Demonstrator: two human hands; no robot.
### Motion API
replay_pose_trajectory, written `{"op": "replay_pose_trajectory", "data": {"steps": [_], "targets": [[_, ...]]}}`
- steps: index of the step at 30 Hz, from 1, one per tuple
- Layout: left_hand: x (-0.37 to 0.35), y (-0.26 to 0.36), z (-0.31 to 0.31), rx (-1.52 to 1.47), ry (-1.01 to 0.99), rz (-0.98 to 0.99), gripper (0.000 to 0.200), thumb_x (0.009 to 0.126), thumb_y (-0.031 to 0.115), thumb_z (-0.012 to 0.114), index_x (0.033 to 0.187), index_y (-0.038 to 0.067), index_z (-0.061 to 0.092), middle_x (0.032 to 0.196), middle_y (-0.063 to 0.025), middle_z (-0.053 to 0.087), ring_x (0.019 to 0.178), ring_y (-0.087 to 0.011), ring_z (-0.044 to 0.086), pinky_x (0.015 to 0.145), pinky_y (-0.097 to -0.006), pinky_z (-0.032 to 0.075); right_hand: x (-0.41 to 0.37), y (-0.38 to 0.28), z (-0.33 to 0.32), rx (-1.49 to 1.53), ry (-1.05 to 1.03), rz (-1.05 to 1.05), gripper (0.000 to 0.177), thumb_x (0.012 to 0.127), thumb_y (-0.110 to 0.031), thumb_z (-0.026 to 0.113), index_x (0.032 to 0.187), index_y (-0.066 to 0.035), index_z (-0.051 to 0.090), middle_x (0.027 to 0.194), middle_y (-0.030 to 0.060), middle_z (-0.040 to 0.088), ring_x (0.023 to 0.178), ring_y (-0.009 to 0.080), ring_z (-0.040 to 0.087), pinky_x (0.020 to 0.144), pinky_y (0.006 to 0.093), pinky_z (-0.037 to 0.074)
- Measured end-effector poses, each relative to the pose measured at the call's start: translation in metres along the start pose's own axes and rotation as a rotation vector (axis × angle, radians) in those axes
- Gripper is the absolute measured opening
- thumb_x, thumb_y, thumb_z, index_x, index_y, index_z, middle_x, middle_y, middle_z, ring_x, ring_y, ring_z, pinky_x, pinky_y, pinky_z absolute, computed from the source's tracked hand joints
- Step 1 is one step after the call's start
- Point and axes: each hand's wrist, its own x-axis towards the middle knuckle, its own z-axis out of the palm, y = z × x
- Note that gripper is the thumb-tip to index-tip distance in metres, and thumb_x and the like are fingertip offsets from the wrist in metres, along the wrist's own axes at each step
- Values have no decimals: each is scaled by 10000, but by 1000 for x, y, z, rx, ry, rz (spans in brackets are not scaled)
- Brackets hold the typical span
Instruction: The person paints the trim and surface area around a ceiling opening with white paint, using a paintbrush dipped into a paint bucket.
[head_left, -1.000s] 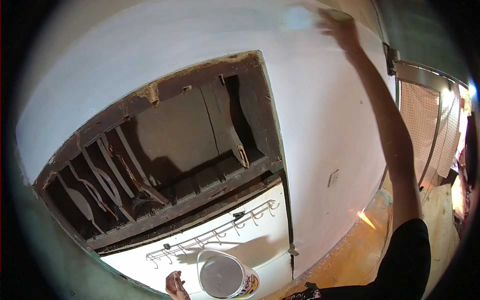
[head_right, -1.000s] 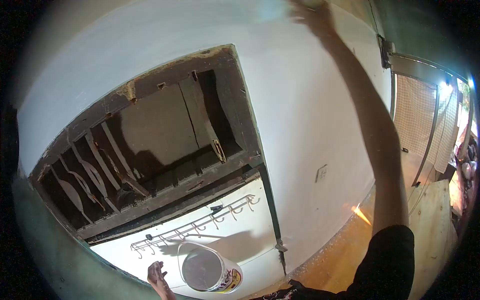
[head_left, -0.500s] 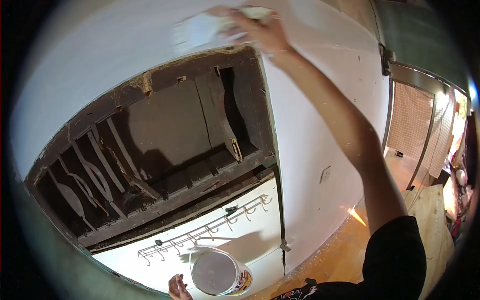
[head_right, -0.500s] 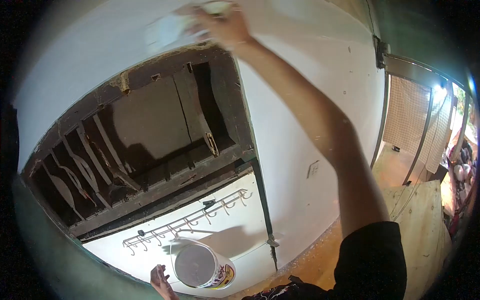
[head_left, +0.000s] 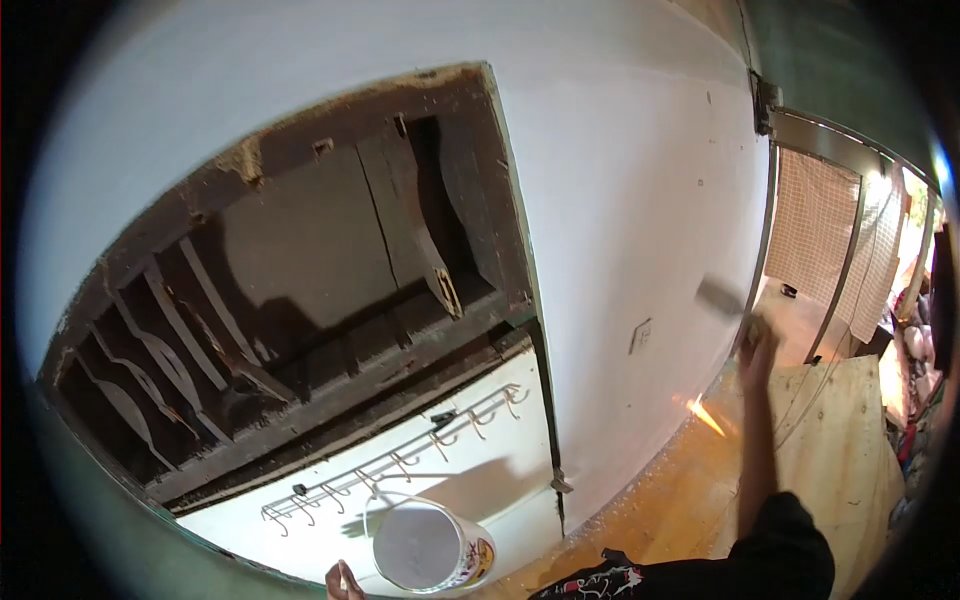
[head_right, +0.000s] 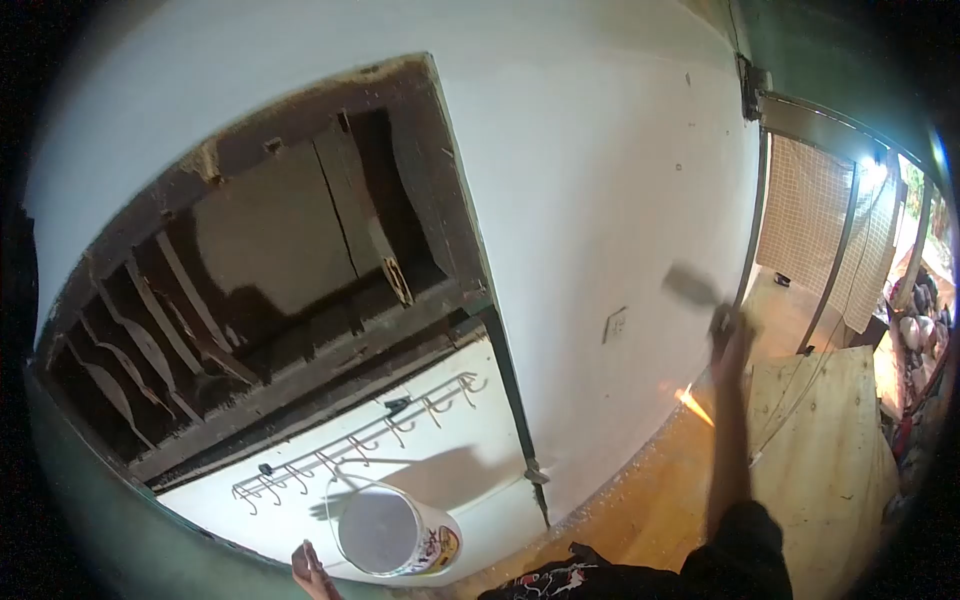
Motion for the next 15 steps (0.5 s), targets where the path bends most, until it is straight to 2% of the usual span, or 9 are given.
{"op": "replay_pose_trajectory", "data": {"steps": [1, 2, 3, 4, 6, 9, 11, 12, 15], "targets": [[17, -29, 2, -11, -69, -99, 580, 912, 403, 711, 1281, -26, 584, 1235, -165, 623, 1140, -256, 569, 891, -391, 494, -45, 25, -42, 122, -86, 144, 237, 1010, -273, 540, 830, -122, 573, 738, -34, 515, 662, 70, 517, 578, 237, 454], [34, -75, 13, -132, -71, 173, 401, 984, 322, 627, 1117, -56, 639, 993, -93, 671, 906, -162, 628, 777, -272, 461, -99, 40, -47, 142, 2, 256, 274, 1007, -275, 527, 767, -146, 497, 625, -57, 399, 521, 73, 406, 472, 249, 404], [31, -72, 26, -209, -61, 71, 420, 978, 330, 637, 1170, -42, 600, 1011, -63, 623, 949, -142, 572, 813, -258, 440, -145, 44, -55, 543, -177, 577, 234, 996, -285, 543, 803, -153, 546, 571, -69, 400, 432, 76, 369, 392, 259, 362], [26, -62, 31, -253, -72, 2, 341, 978, 187, 632, 1195, -68, 568, 1046, -138, 617, 1004, -183, 572, 827, -279, 483, -184, 59, -49, 144, 212, 611, 234, 979, -350, 584, 849, -155, 595, 546, -67, 428, 385, 73, 347, 338, 260, 311], [17, -44, 38, -304, -162, -11, 380, 981, 237, 631, 1204, -66, 574, 1063, -116, 617, 1006, -175, 560, 861, -298, 461, -240, 58, -1, 184, 207, 812, 285, 956, -416, 624, 900, -138, 639, 559, -53, 486, 423, 72, 411, 396, 230, 347], [5, -41, 40, -396, -220, 21, 493, 1017, 317, 563, 1342, -46, 491, 1313, -167, 567, 1275, -235, 513, 1118, -375, 369, -274, 47, 61, 107, -3, 1084, 358, 997, -456, 538, 959, -124, 668, 605, -22, 561, 455, 82, 458, 429, 226, 383], [-5, -17, 45, -350, -141, -56, 409, 1017, 269, 565, 1273, -50, 561, 1272, -151, 600, 1227, -210, 543, 1082, -350, 399, -290, 37, 102, -30, -177, 1066, 378, 1004, -471, 514, 1033, -123, 660, 867, -16, 646, 586, 54, 535, 496, 241, 420], [-7, -16, 45, -349, -139, -31, 386, 1009, 253, 579, 1245, -53, 580, 1231, -136, 621, 1177, -197, 563, 1047, -337, 416, -298, 41, 113, -152, -183, 1029, 390, 1012, -483, 491, 1111, -130, 626, 965, 5, 670, 553, 81, 556, 464, 228, 438], [-13, -21, 44, -344, -90, -20, 340, 992, 221, 608, 1195, -52, 610, 1114, -102, 663, 1037, -163, 595, 949, -307, 451, -327, 32, 154, -93, -498, 977, 450, 1025, -458, 477, 1091, -42, 636, 898, 26, 663, 663, 127, 604, 571, 283, 478]]}}
